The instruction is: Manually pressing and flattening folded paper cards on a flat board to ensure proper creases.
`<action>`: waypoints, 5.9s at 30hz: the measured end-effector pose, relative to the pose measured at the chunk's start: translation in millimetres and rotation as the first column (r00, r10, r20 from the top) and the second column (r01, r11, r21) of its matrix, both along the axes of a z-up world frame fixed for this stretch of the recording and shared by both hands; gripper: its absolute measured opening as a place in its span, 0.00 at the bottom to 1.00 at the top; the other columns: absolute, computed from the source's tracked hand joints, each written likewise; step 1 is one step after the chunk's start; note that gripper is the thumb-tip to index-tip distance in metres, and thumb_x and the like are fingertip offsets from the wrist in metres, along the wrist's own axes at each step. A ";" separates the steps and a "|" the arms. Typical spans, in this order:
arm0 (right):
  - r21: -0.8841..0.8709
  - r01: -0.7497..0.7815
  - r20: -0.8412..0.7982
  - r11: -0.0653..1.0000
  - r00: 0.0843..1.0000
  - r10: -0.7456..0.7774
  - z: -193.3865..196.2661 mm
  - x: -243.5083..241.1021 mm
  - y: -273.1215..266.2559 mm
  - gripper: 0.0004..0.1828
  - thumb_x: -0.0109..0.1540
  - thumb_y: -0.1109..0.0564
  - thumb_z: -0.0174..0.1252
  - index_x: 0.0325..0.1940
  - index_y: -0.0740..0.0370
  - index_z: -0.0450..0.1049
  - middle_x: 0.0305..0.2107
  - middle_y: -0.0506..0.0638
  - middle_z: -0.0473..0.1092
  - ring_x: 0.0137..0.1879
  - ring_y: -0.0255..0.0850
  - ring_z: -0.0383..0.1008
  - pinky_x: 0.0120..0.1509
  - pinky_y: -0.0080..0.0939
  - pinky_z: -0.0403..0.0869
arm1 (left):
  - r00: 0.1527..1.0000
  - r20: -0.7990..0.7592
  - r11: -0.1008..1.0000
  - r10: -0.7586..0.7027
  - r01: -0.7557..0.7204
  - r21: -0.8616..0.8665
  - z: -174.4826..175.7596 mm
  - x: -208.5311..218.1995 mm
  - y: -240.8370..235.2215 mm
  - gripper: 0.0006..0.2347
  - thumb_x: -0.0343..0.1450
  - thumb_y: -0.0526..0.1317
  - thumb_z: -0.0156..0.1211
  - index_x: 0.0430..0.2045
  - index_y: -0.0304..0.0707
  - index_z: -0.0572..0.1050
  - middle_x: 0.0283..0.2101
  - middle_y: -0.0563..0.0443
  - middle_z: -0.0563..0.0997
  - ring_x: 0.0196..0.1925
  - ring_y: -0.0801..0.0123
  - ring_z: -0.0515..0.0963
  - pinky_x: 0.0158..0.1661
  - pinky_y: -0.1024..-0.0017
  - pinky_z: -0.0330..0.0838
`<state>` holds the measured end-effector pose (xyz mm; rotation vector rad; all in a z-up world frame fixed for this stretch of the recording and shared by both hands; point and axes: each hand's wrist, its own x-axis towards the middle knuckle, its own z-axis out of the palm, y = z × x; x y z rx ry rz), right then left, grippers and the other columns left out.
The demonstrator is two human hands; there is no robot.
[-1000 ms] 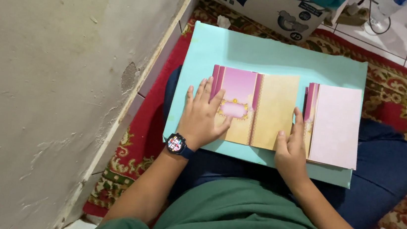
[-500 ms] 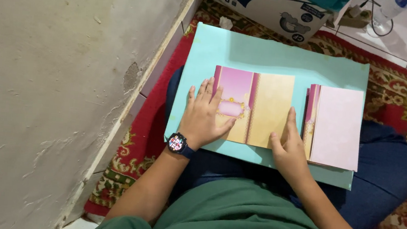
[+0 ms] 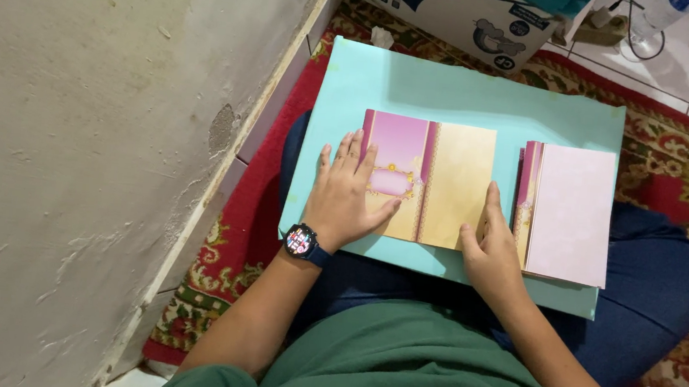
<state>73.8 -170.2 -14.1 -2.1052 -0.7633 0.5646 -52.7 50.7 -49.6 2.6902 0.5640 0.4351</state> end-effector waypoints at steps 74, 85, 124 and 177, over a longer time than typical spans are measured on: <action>-0.292 -0.140 0.660 0.946 0.686 0.306 -38.9 19.3 36.9 0.39 0.58 0.60 0.45 0.76 0.68 0.53 0.73 0.63 0.51 0.79 0.56 0.50 0.82 0.51 0.47 | 0.950 -0.206 0.962 -0.234 0.257 0.095 -14.3 46.0 -45.5 0.26 0.76 0.44 0.36 0.71 0.34 0.53 0.76 0.41 0.51 0.77 0.49 0.50 0.71 0.47 0.39; -0.236 -0.132 0.705 0.963 0.659 0.263 -46.2 24.3 57.2 0.36 0.59 0.60 0.43 0.74 0.70 0.58 0.70 0.67 0.56 0.76 0.59 0.56 0.78 0.53 0.53 | 0.966 -0.207 0.984 -0.157 0.171 0.052 -10.2 83.3 -13.7 0.25 0.76 0.44 0.29 0.71 0.37 0.52 0.77 0.43 0.50 0.78 0.53 0.46 0.72 0.48 0.32; -0.372 0.012 0.736 0.928 0.614 0.287 -68.7 12.9 31.1 0.40 0.67 0.43 0.38 0.75 0.75 0.51 0.72 0.71 0.50 0.80 0.62 0.46 0.79 0.57 0.47 | 0.974 -0.125 0.970 -0.190 0.206 0.131 -15.4 36.5 -64.7 0.25 0.76 0.44 0.36 0.70 0.34 0.56 0.74 0.36 0.54 0.75 0.46 0.54 0.70 0.46 0.42; 0.123 0.547 -0.414 0.828 0.787 -0.458 -77.2 155.7 -135.5 0.18 0.73 0.58 0.46 0.62 0.71 0.70 0.48 0.57 0.74 0.45 0.37 0.73 0.47 0.30 0.70 | 0.921 0.004 0.734 0.388 -0.306 -0.607 -25.7 -40.9 57.5 0.13 0.78 0.43 0.41 0.46 0.29 0.67 0.41 0.33 0.80 0.39 0.46 0.80 0.42 0.55 0.71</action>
